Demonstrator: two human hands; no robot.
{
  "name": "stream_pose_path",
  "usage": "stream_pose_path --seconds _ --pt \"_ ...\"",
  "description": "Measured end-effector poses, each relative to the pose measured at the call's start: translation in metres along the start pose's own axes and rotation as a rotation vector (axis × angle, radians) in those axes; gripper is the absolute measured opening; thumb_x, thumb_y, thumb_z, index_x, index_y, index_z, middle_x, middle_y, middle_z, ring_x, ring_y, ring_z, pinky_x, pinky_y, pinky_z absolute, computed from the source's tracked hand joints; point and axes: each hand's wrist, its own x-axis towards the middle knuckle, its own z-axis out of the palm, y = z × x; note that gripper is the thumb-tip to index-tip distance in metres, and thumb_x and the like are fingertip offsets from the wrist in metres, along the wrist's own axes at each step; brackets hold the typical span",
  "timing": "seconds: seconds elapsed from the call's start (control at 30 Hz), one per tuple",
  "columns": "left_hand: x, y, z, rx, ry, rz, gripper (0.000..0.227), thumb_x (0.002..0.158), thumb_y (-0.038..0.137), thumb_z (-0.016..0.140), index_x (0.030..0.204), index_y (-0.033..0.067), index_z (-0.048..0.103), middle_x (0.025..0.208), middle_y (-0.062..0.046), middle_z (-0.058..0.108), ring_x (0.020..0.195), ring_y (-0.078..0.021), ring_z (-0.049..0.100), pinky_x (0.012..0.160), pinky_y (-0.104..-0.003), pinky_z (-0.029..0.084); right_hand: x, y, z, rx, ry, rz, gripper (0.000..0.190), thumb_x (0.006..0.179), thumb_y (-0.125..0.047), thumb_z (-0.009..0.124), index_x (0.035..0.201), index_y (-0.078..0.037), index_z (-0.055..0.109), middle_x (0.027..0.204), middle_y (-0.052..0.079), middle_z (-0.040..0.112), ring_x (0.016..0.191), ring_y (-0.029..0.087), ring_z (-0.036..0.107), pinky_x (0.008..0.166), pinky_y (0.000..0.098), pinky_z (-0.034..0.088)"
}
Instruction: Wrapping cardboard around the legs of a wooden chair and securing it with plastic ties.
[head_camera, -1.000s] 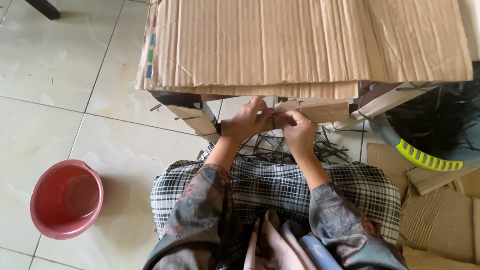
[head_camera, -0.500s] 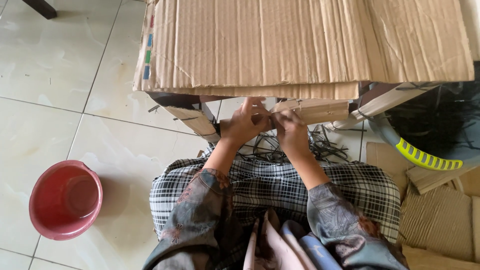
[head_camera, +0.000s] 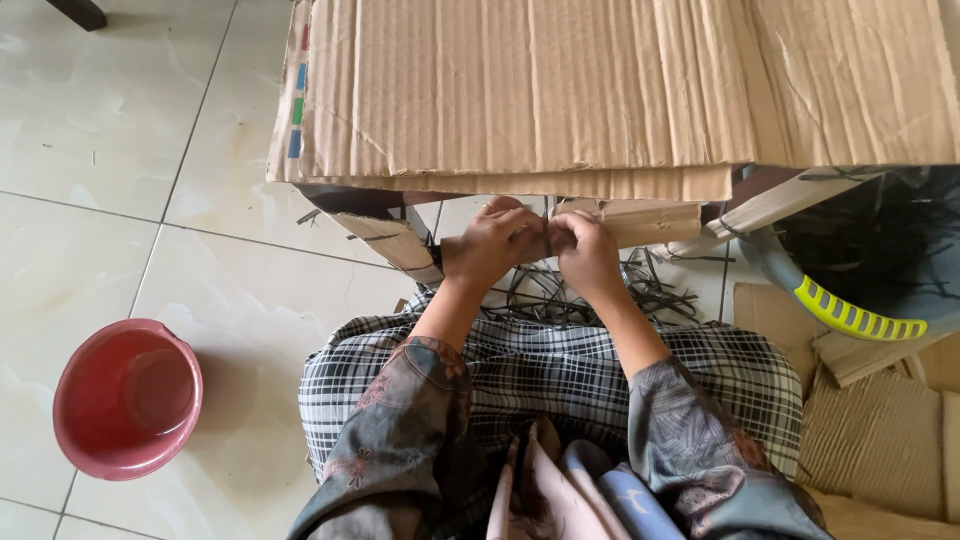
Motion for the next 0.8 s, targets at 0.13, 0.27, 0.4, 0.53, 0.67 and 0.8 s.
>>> stream_pose_path --seconds 0.13,0.27,0.4,0.53,0.67,0.8 --pt "0.002 -0.001 0.002 -0.003 -0.008 0.047 0.012 0.090 0.010 0.074 0.098 0.0182 0.076 0.082 0.000 0.075 0.096 -0.0181 0.072 0.082 -0.028 0.059 0.004 -0.003 -0.006 -0.021 -0.047 0.043 0.009 0.094 -0.016 0.070 0.099 -0.019 0.077 0.085 0.002 0.069 0.092 0.032 0.071 0.087 0.0462 0.056" --pt "-0.004 -0.007 0.004 -0.084 -0.029 0.042 0.015 0.086 0.016 0.080 0.101 0.0180 0.079 0.089 0.000 0.077 0.100 -0.0208 0.071 0.085 -0.030 0.059 0.007 -0.009 -0.010 -0.019 -0.059 0.066 0.011 0.096 -0.015 0.067 0.096 -0.018 0.077 0.082 0.003 0.070 0.091 0.032 0.071 0.086 0.0443 0.057" --pt "0.003 0.009 -0.006 -0.097 -0.077 -0.054 0.020 0.079 0.020 0.087 0.099 0.0161 0.082 0.088 -0.006 0.079 0.102 -0.0237 0.072 0.085 -0.033 0.061 0.010 -0.011 -0.011 -0.033 -0.065 0.101 0.009 0.095 -0.018 0.069 0.093 -0.020 0.077 0.081 0.003 0.070 0.090 0.031 0.072 0.086 0.0443 0.057" --pt "0.000 0.003 -0.004 -0.038 -0.121 -0.022 0.010 0.085 0.016 0.083 0.094 0.0144 0.079 0.086 -0.002 0.078 0.105 -0.0204 0.072 0.087 -0.030 0.061 0.004 -0.024 -0.018 0.024 -0.023 0.019 0.008 0.094 -0.012 0.071 0.092 -0.014 0.078 0.079 0.008 0.070 0.086 0.033 0.072 0.080 0.0414 0.058" --pt "-0.004 -0.007 0.002 -0.156 -0.071 -0.071 0.009 0.086 0.013 0.078 0.095 0.0120 0.076 0.087 -0.005 0.078 0.100 -0.0275 0.075 0.087 -0.039 0.062 -0.007 -0.039 -0.030 0.111 -0.013 0.025 0.006 0.091 -0.012 0.076 0.096 -0.014 0.079 0.079 0.005 0.072 0.082 0.026 0.073 0.079 0.0383 0.058" --pt "-0.014 -0.023 0.014 -0.079 -0.043 -0.101 0.012 0.085 0.016 0.080 0.094 0.0136 0.074 0.085 -0.001 0.077 0.099 -0.0242 0.076 0.086 -0.036 0.062 -0.015 -0.032 -0.029 0.011 0.047 -0.097 0.008 0.090 -0.003 0.072 0.095 -0.008 0.076 0.082 0.012 0.069 0.086 0.039 0.071 0.075 0.0465 0.058"
